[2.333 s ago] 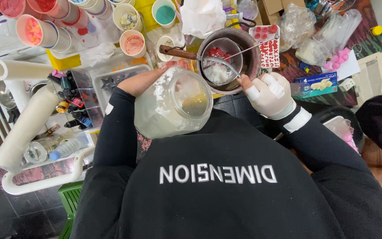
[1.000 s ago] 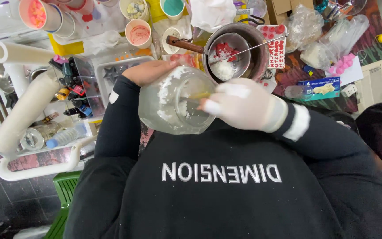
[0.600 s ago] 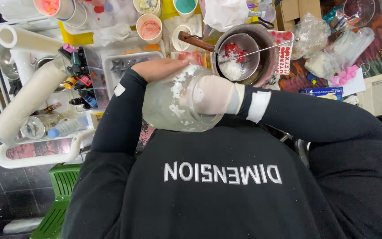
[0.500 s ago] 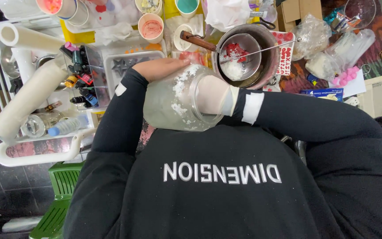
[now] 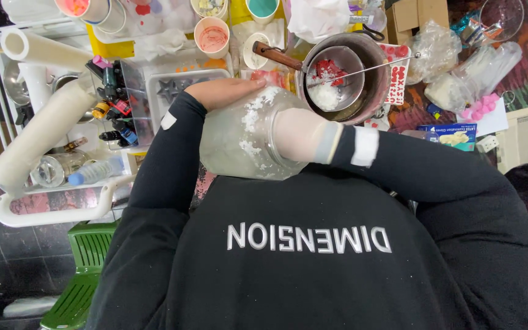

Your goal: Adding white powder and mixing materials in a melting pot at a production station.

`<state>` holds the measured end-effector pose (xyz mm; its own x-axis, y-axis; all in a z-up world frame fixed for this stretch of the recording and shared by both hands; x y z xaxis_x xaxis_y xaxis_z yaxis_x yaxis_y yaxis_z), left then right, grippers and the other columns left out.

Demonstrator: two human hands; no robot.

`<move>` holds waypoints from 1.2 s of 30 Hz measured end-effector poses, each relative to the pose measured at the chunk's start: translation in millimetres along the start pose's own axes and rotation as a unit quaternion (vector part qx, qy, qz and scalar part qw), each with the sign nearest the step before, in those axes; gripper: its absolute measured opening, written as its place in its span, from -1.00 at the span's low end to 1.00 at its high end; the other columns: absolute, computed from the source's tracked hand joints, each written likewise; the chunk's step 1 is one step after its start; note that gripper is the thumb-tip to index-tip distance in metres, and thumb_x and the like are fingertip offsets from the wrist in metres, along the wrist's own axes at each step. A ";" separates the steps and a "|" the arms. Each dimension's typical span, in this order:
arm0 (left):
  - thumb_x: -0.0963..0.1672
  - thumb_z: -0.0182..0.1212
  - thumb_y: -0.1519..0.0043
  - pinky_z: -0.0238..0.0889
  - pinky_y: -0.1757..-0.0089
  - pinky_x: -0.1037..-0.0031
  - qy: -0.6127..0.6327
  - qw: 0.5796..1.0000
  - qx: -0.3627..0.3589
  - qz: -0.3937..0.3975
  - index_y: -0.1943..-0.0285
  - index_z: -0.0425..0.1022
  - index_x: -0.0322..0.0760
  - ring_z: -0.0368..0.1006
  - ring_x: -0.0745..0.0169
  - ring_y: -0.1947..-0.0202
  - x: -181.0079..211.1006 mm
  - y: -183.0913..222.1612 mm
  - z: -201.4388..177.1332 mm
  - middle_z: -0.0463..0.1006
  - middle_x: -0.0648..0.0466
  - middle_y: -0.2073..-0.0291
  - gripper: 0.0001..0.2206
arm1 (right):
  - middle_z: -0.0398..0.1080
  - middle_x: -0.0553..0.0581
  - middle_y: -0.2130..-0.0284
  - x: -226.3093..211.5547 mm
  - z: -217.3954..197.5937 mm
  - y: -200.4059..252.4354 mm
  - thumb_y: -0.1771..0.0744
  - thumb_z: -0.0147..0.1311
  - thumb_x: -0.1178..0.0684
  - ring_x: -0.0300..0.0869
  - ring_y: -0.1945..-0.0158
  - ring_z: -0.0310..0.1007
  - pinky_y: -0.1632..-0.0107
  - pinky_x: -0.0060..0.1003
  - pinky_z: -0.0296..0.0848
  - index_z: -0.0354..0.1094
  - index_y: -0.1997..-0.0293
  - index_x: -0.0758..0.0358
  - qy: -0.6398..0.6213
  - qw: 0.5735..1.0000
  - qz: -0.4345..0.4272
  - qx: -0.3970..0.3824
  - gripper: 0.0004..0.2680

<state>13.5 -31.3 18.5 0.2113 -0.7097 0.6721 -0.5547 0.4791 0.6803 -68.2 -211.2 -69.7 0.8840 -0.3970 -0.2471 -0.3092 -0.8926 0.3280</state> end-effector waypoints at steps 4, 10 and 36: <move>0.33 -0.19 -0.19 0.15 -0.20 0.40 0.012 1.000 0.011 0.003 -0.36 0.44 -0.21 0.40 0.05 -0.24 -18.9 -10.9 -2.1 0.48 -0.15 -0.24 -0.19 | 0.49 0.23 0.40 -19.9 -187.6 80.9 -0.36 0.03 -0.05 0.12 0.25 0.50 -0.03 -0.07 0.37 0.47 0.16 0.17 -0.207 0.965 0.160 0.024 -0.84; 0.32 -0.15 -0.20 0.22 -0.16 0.42 0.057 0.998 0.024 0.006 -0.32 0.46 -0.27 0.46 0.07 -0.20 -21.0 -4.8 -3.2 0.54 -0.17 -0.20 -0.21 | 0.45 0.20 0.53 8.0 -189.3 117.5 -0.36 0.09 -0.11 0.00 0.44 0.47 0.29 -0.15 0.39 0.47 0.21 0.25 -0.342 0.909 0.218 0.099 -0.78; 0.28 -0.15 -0.24 0.18 -0.18 0.50 0.060 0.998 -0.018 0.014 -0.39 0.39 -0.25 0.42 0.18 -0.21 -13.9 -24.7 8.2 0.51 -0.04 -0.24 -0.24 | 0.43 0.06 0.56 19.1 -182.6 153.1 -0.36 0.15 -0.10 -0.24 0.48 0.37 0.32 -0.29 0.36 0.49 0.20 0.24 -0.421 0.849 0.291 0.127 -0.80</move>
<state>17.6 -37.6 -10.0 0.2920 -0.6303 0.7193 -0.5323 0.5177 0.6698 -34.6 -316.4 142.3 0.0228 -0.7033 -0.7105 -0.7688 -0.4666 0.4372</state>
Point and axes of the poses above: each hand's wrist, its own y-axis away from the middle knuckle, its own z-axis out of the palm, x = y × z, the point moved 4 cm from there along -y, towards the middle knuckle
